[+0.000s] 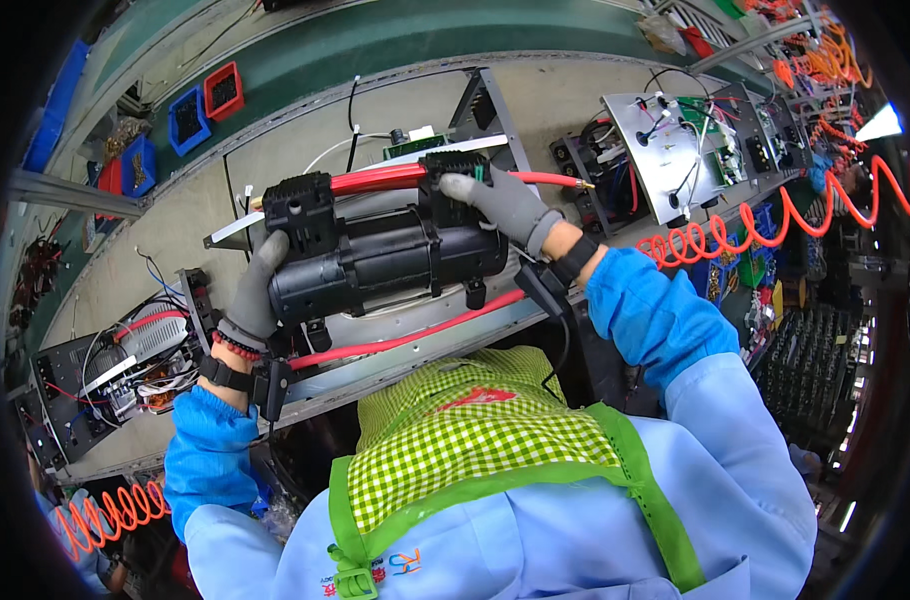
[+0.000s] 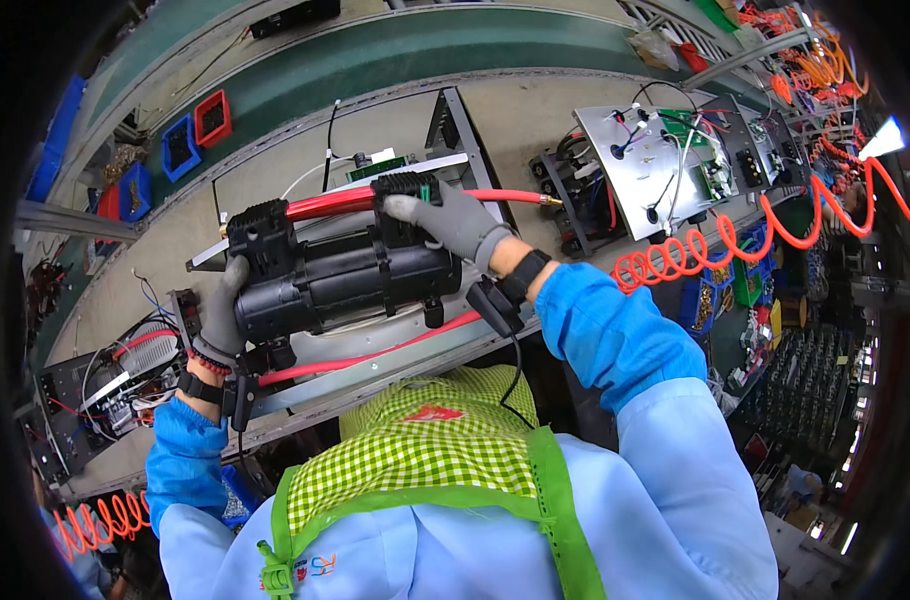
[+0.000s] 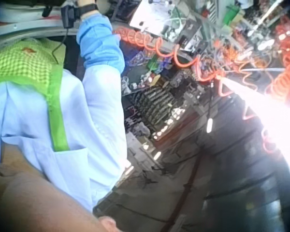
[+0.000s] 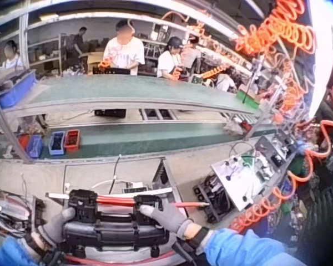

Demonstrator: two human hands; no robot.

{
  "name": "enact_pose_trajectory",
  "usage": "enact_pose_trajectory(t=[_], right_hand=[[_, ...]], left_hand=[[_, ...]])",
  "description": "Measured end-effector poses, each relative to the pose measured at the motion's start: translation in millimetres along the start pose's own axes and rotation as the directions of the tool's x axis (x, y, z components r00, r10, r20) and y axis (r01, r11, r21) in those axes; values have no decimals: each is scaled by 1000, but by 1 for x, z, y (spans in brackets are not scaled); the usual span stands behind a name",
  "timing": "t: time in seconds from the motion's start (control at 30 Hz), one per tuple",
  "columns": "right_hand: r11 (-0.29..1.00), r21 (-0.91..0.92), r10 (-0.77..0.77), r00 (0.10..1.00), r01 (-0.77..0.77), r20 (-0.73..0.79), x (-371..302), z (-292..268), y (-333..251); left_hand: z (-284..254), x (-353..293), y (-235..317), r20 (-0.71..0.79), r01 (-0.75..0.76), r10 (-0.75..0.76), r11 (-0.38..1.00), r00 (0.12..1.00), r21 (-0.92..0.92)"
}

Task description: Installing components and wiring into an industrial inverter unit on an assembly line.

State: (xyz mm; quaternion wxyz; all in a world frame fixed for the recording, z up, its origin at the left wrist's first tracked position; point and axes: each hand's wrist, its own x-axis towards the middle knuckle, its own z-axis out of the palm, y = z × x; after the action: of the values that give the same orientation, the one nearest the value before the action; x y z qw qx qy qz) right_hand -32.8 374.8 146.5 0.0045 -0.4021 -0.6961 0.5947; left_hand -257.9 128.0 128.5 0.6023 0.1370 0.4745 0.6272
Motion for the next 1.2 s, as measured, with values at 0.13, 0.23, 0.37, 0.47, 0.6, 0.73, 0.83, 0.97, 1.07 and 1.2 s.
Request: enact_pose_trajectory(t=[0.13,0.23,0.37,0.47,0.6,0.73,0.83,0.97,1.07,1.2], right_hand=[[998,18,57,994,-59,95,-3,-1,6],[979,8,198,967,-202,160,-8,0,-2],[967,-119,241,960,-226,140,26,6,48],[941,-155,327,922,-300,207,43,15,59],[911,-223,392,896,-347,206,53,24,78],[933,-195,341,916,-302,212,51,23,87],[914,-212,387,900,-346,201,49,24,74],[905,-268,395,884,-329,248,45,16,62],[915,-266,368,896,-302,248,40,16,73],[870,-367,409,897,-328,168,38,28,87]], left_hand=[[-6,-9,-11,-31,101,-103,992,994,-75],[-11,-9,-23,-36,112,-115,992,993,-61],[-21,4,-41,-76,279,-297,941,952,-190],[-26,14,-35,-79,390,-420,887,904,-247],[-28,22,-37,-135,534,-583,798,801,-280],[-30,27,-39,-127,581,-635,757,762,-301],[-28,28,-29,-136,616,-680,718,720,-324],[-28,22,-42,-161,550,-613,775,773,-311],[-26,22,-45,-149,580,-639,755,754,-306],[-33,18,-50,-138,573,-645,741,751,-350]])
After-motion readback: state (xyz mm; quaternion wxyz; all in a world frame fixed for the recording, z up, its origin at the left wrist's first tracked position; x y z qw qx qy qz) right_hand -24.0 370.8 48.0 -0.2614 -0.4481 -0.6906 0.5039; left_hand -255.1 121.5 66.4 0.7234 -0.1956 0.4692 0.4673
